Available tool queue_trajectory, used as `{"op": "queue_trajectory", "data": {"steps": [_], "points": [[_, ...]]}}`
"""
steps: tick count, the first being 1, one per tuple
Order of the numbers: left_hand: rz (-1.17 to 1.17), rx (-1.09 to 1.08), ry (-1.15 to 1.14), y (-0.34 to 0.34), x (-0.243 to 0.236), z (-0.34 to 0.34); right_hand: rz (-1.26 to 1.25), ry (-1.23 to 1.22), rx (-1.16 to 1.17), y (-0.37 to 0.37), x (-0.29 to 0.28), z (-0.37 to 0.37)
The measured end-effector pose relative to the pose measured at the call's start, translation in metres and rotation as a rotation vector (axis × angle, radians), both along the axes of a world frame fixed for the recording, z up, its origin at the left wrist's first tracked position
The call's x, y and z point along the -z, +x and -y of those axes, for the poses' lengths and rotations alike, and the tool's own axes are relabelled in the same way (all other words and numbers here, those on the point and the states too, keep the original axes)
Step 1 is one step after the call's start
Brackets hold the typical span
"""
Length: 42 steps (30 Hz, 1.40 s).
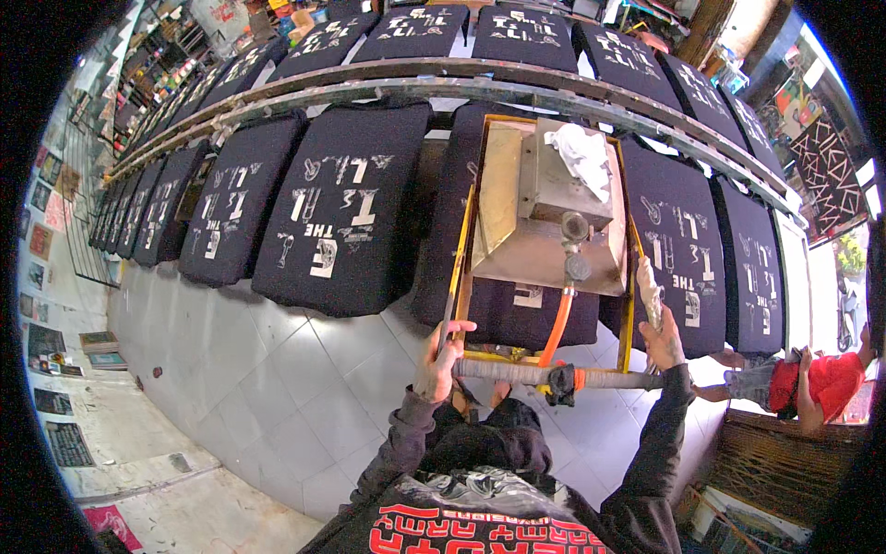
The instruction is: The person operates a manual screen printing press by sliding the print head along a rail, wiping the screen with a cloth, and flattening the printed design on several black t-shirts with their hand.
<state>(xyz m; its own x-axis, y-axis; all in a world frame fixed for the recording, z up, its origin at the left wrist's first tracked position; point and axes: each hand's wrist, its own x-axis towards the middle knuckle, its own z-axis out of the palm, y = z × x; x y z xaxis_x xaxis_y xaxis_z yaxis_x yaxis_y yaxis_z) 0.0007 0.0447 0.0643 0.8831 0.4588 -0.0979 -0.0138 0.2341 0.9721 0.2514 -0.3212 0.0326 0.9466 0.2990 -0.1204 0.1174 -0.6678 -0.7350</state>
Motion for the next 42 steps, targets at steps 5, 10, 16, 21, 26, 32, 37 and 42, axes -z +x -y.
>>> {"op": "queue_trajectory", "data": {"steps": [5,10,16,21,26,32,37,42], "points": [[0.039,0.019,-0.038,-0.009,0.006,-0.018,0.108,-0.065,-0.056,-0.026,-0.005,-0.010],[0.003,0.082,-0.105,-0.015,0.000,-0.041,0.022,-0.006,0.056,-0.055,0.002,-0.015],[0.024,0.099,-0.046,-0.035,0.010,-0.079,0.103,-0.209,0.111,-0.109,-0.014,-0.050],[0.025,0.054,0.009,-0.052,0.000,-0.078,0.148,-0.161,0.126,-0.135,-0.009,-0.046],[-0.118,-0.047,-0.074,-0.077,0.008,-0.065,0.046,-0.100,0.108,-0.135,-0.021,-0.055],[-0.230,-0.149,-0.179,-0.103,-0.001,-0.053,0.129,-0.153,0.016,-0.136,-0.032,-0.074],[-0.197,-0.333,-0.248,-0.118,-0.006,-0.040,-0.056,-0.124,0.017,-0.126,-0.049,-0.095],[-0.157,-0.456,-0.318,-0.120,0.002,-0.032,0.037,-0.084,-0.072,-0.107,-0.042,-0.101]]}}
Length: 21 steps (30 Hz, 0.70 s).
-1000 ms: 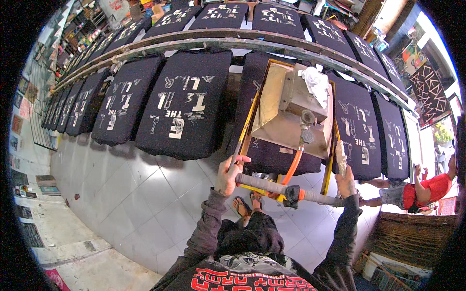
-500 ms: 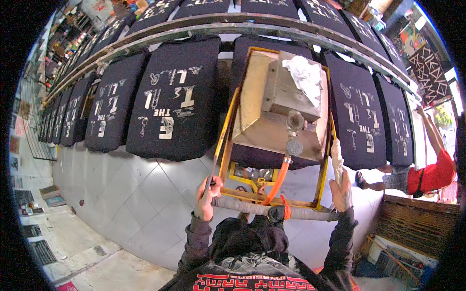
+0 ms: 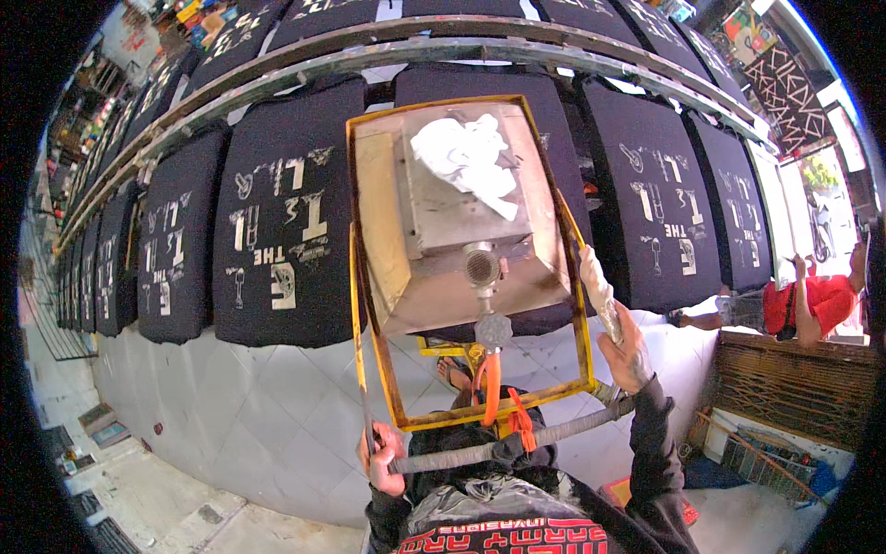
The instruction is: The person operates a manual screen printing press by sliding the print head along a rail, wiping the screen with a cloth, and flattening the printed design on several black t-shirts with their hand.
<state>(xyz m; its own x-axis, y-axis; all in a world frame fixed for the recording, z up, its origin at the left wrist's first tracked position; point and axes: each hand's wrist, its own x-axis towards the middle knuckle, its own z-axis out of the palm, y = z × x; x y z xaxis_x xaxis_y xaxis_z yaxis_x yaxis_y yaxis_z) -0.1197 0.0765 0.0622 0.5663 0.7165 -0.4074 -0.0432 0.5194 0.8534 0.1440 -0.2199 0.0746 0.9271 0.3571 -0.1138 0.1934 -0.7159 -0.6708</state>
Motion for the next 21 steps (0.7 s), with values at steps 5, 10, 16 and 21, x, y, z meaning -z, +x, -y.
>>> {"op": "queue_trajectory", "data": {"steps": [5,10,16,21], "points": [[0.100,0.009,0.001,0.003,0.016,-0.009,0.017,0.042,0.010,0.016,0.006,-0.013],[0.130,0.017,0.071,0.036,0.007,-0.016,-0.111,0.021,0.073,0.042,-0.005,-0.025],[0.127,0.027,0.034,0.032,0.027,-0.008,-0.079,0.010,0.059,0.058,-0.005,-0.024],[0.161,0.014,0.046,0.035,0.041,-0.002,-0.133,0.008,0.045,0.072,-0.018,-0.030]]}}
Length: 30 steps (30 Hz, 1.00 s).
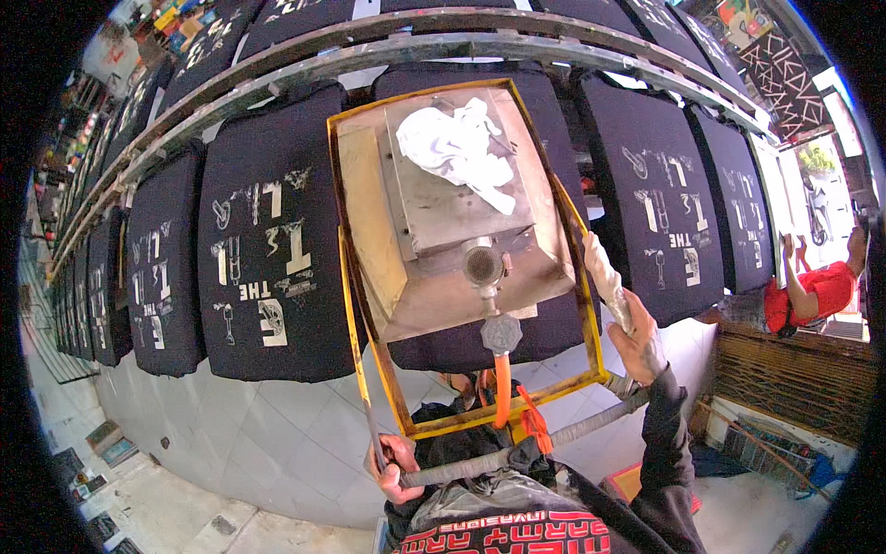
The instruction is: The person operates a manual screen printing press by sliding the print head along a rail, wiping the screen with a cloth, and flattening the printed design on several black t-shirts with their hand.
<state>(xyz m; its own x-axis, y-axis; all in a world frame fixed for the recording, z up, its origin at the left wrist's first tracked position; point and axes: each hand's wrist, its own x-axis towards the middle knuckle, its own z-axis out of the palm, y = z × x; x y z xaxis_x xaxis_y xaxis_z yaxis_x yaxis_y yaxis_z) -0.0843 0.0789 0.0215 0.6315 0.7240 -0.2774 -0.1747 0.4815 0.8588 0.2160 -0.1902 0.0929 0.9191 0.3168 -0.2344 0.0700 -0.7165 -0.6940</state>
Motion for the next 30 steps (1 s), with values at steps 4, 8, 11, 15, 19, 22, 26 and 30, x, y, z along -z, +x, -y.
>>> {"op": "queue_trajectory", "data": {"steps": [4,8,11,15,19,22,26,30], "points": [[-0.015,0.007,-0.008,0.013,-0.014,-0.001,0.118,0.030,-0.055,0.009,0.011,0.003],[0.042,0.012,-0.013,0.024,-0.006,-0.002,0.067,0.009,-0.066,0.029,0.009,0.001],[0.064,-0.115,-0.024,0.047,-0.007,-0.001,0.080,0.004,-0.068,0.039,0.009,-0.007],[0.033,-0.084,-0.069,0.061,-0.011,-0.009,0.080,-0.010,-0.076,0.057,0.004,-0.021],[0.046,-0.079,-0.008,0.085,-0.011,-0.014,0.042,-0.022,-0.076,0.079,0.004,-0.027],[0.082,-0.086,-0.051,0.085,-0.007,-0.011,0.017,-0.052,-0.087,0.084,0.002,-0.032],[0.141,-0.081,-0.034,0.084,0.000,-0.008,0.002,-0.053,-0.054,0.086,0.004,-0.031],[0.056,-0.012,0.000,0.074,0.004,-0.009,0.019,-0.003,-0.048,0.084,0.005,-0.027]]}}
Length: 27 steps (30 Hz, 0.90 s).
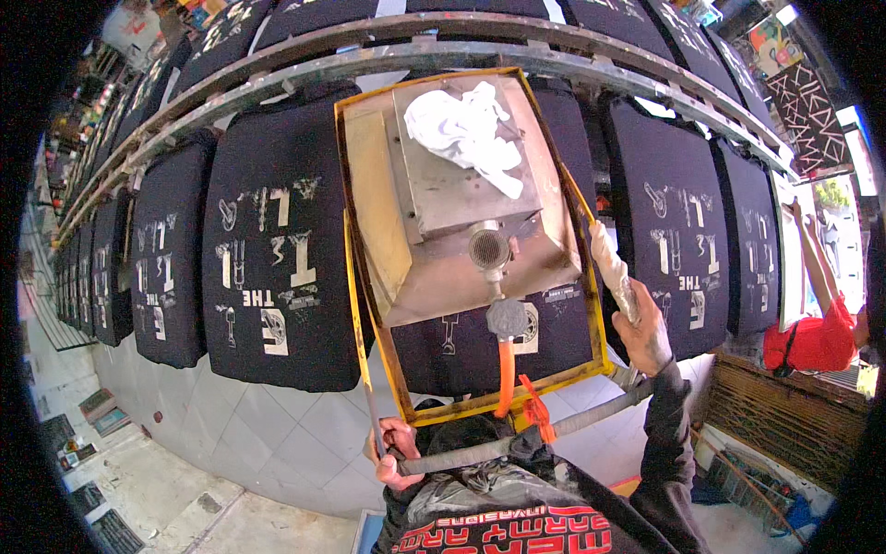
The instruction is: The person operates a manual screen printing press by sliding the print head along a rail, wiping the screen with a cloth, and flattening the printed design on several black t-shirts with their hand.
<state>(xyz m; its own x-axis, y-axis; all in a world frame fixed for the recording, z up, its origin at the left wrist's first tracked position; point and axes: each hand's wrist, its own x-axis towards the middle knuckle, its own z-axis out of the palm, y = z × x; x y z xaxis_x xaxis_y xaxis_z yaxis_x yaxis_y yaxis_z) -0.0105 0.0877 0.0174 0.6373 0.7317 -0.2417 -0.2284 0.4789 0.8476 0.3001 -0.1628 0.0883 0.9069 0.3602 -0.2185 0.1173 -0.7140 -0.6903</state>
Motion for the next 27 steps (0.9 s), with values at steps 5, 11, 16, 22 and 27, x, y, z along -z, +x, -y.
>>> {"op": "queue_trajectory", "data": {"steps": [5,11,16,22,27], "points": [[-0.037,-0.133,0.070,0.013,-0.010,0.006,0.015,0.008,-0.001,0.001,0.001,-0.004],[-0.069,-0.164,0.073,0.013,-0.009,0.005,0.011,0.057,-0.002,-0.002,-0.003,0.000],[-0.095,-0.264,0.176,0.023,-0.009,0.007,0.053,0.075,-0.034,-0.002,0.003,0.002],[-0.120,-0.283,0.231,0.025,-0.013,0.010,0.087,0.079,-0.094,0.001,0.008,0.010],[-0.069,-0.201,0.205,0.016,0.000,0.005,0.073,0.087,-0.073,0.000,0.008,0.007]]}}
